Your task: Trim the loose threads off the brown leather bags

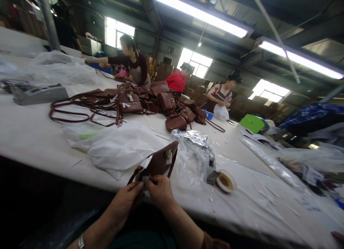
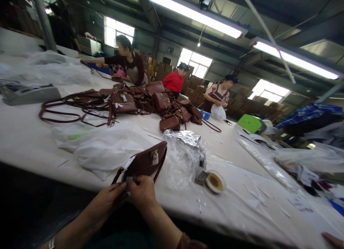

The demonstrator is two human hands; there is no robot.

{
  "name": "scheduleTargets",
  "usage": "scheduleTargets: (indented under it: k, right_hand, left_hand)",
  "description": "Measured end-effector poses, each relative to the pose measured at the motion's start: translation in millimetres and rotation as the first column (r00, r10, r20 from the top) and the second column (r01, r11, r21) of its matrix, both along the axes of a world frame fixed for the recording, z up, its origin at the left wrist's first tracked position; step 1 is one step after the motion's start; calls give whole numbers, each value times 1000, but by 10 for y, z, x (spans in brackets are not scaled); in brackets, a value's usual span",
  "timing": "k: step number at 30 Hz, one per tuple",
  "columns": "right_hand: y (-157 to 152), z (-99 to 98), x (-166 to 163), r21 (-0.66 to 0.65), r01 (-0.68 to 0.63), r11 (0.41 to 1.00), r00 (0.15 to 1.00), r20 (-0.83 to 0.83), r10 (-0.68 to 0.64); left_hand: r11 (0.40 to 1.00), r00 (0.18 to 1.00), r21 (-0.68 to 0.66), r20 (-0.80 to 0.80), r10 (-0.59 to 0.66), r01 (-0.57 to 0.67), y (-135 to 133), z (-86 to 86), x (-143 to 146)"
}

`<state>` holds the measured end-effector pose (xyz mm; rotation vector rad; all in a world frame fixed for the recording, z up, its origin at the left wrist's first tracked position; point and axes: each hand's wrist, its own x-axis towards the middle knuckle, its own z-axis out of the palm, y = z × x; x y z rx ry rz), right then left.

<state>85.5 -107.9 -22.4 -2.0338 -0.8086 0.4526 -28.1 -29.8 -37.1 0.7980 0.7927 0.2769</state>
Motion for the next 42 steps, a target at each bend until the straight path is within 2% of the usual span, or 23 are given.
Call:
scheduleTargets:
  k: [5, 9, 14, 19, 23, 27, 32, 34, 38, 42]
  right_hand:
    - [32, -23, -12, 11, 29, 1000, 999, -16, -29]
    - [-16, 3, -14, 43, -10, 999, 1000, -12, 11]
    - [-170, 24, 40, 225, -95, 970, 981, 189, 53]
    - [-188, -21, 65, 166, -65, 984, 985, 166, 37]
    - [-187, -3, 67, 253, -203, 946, 933, 343, 109]
    - [-194, 82, 125, 120, -372, 920, 818, 512, 263]
    - [-130, 171, 174, -52, -405, 913, 699, 627, 346]
    - [-109, 172, 154, -48, -373, 927, 717, 619, 320]
    - [-130, 105, 65, 133, -170, 976, 883, 460, 92]
    - [-166, 10, -29, 97, -28, 995, 979, 204, 8]
  left_hand:
    - [997, 996, -16, 43, 77, -76, 1, -82, 64]
    - [995, 994, -10, 43, 98, -97, -15, -41, 62]
    - [995, 997, -85, 39, 59, -56, 0, 37, 35]
    - [988, 997, -135, 22, 75, -72, 9, 44, 56]
    - [986, 994, -132, 28, 102, -97, 2, 36, 63]
    - [989, 993, -102, 14, 114, -112, -19, 66, 65]
    - [988, 993, -109, 18, 113, -110, -41, 123, 83]
    - [987, 993, -125, 44, 110, -104, -42, 131, 85]
    - [988, 994, -118, 35, 107, -102, -35, 133, 84]
    - [991, 994, -109, 63, 85, -77, -22, 81, 112]
